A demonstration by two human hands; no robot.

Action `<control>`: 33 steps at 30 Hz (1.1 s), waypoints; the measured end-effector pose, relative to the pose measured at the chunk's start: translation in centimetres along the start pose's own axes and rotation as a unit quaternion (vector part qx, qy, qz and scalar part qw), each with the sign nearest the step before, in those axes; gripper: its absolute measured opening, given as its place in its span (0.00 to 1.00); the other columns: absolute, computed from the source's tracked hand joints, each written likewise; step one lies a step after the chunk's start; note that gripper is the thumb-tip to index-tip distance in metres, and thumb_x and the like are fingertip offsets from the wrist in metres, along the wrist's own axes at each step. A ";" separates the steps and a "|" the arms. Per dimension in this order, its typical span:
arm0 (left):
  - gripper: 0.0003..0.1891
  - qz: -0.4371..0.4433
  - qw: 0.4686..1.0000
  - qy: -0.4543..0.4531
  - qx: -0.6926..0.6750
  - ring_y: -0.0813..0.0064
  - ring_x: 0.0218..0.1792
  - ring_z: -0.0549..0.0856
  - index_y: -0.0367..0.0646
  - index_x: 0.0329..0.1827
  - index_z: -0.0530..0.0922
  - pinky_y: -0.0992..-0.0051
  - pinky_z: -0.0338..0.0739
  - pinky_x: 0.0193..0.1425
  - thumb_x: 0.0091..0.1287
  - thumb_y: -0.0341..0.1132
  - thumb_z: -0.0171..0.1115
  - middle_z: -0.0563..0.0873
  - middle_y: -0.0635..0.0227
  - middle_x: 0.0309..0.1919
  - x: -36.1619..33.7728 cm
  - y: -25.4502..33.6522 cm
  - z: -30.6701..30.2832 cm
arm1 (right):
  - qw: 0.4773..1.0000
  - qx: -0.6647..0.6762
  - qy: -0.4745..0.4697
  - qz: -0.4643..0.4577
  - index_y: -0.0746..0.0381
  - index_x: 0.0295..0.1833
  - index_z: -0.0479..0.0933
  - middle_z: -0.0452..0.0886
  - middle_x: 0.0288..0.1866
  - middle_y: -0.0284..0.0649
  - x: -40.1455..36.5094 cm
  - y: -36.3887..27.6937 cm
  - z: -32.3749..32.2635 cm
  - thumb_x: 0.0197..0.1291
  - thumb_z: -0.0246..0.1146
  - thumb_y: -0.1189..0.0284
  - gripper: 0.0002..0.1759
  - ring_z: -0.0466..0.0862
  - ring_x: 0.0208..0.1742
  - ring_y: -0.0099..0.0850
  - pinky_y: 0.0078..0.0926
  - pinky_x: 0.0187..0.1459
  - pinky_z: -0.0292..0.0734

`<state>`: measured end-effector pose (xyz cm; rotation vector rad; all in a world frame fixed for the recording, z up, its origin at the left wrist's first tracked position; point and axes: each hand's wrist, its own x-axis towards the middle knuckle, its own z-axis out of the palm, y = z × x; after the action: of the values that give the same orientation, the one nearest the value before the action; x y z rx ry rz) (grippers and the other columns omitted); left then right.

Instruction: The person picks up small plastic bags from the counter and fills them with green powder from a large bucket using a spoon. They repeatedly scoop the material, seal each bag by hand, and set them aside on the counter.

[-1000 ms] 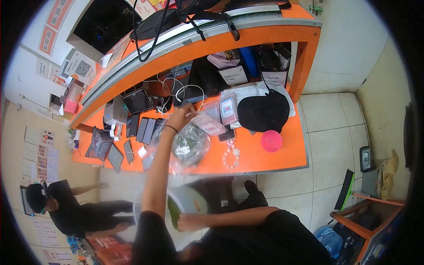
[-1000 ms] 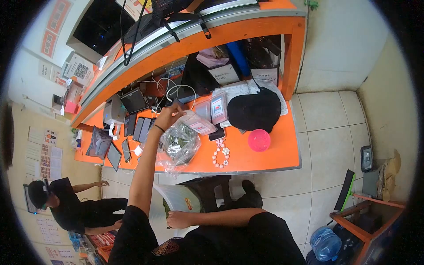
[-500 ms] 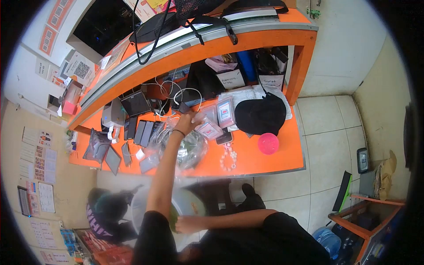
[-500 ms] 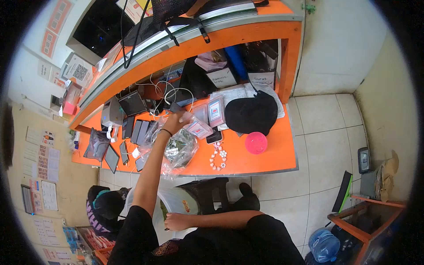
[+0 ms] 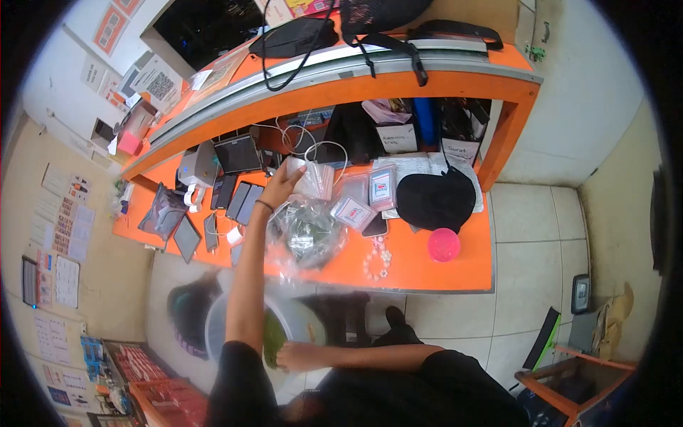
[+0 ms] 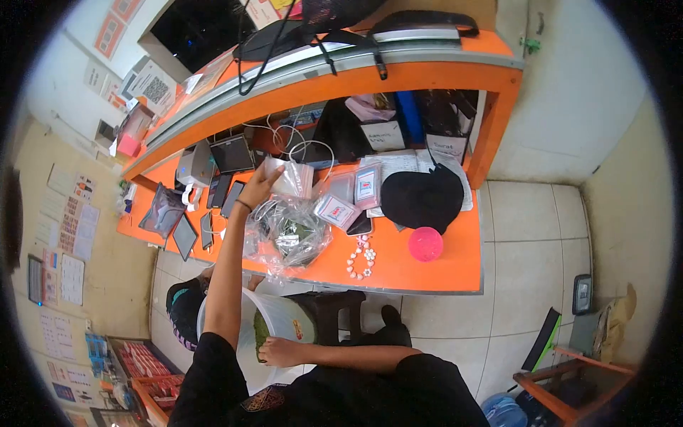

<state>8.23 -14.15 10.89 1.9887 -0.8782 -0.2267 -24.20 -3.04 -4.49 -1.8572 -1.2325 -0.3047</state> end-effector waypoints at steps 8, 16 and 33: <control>0.16 -0.091 0.905 0.199 -0.366 0.76 0.47 0.86 0.37 0.60 0.72 0.72 0.82 0.52 0.77 0.38 0.53 0.84 0.66 0.50 -19.4 4.8 -5.9 | 0.788 0.510 0.113 0.324 0.62 0.56 0.76 0.70 0.29 0.36 2.3 1.3 -1.3 0.75 0.46 0.49 0.27 0.74 0.32 0.27 0.26 0.39 0.73; 0.14 -0.204 0.785 0.460 -0.362 0.84 0.44 0.80 0.38 0.55 0.77 0.78 0.75 0.47 0.76 0.40 0.56 0.84 0.73 0.44 -41.1 4.5 -4.4 | 0.631 0.699 0.125 0.314 0.57 0.46 0.74 0.65 0.27 0.27 9.9 -0.7 -5.2 0.75 0.41 0.43 0.29 0.60 0.24 0.19 0.21 0.32 0.57; 0.16 -0.194 0.719 0.450 -0.493 0.68 0.53 0.85 0.35 0.56 0.75 0.70 0.80 0.57 0.72 0.36 0.61 0.85 0.56 0.50 -52.7 -0.5 -6.2 | 0.838 0.389 0.023 0.383 0.68 0.51 0.76 0.80 0.35 0.39 14.6 -4.6 4.9 0.72 0.57 0.65 0.15 0.78 0.38 0.24 0.25 0.42 0.73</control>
<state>-26.98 25.09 4.53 0.9714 0.3184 0.0677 -22.22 10.52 3.86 -1.4264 -0.3702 0.5288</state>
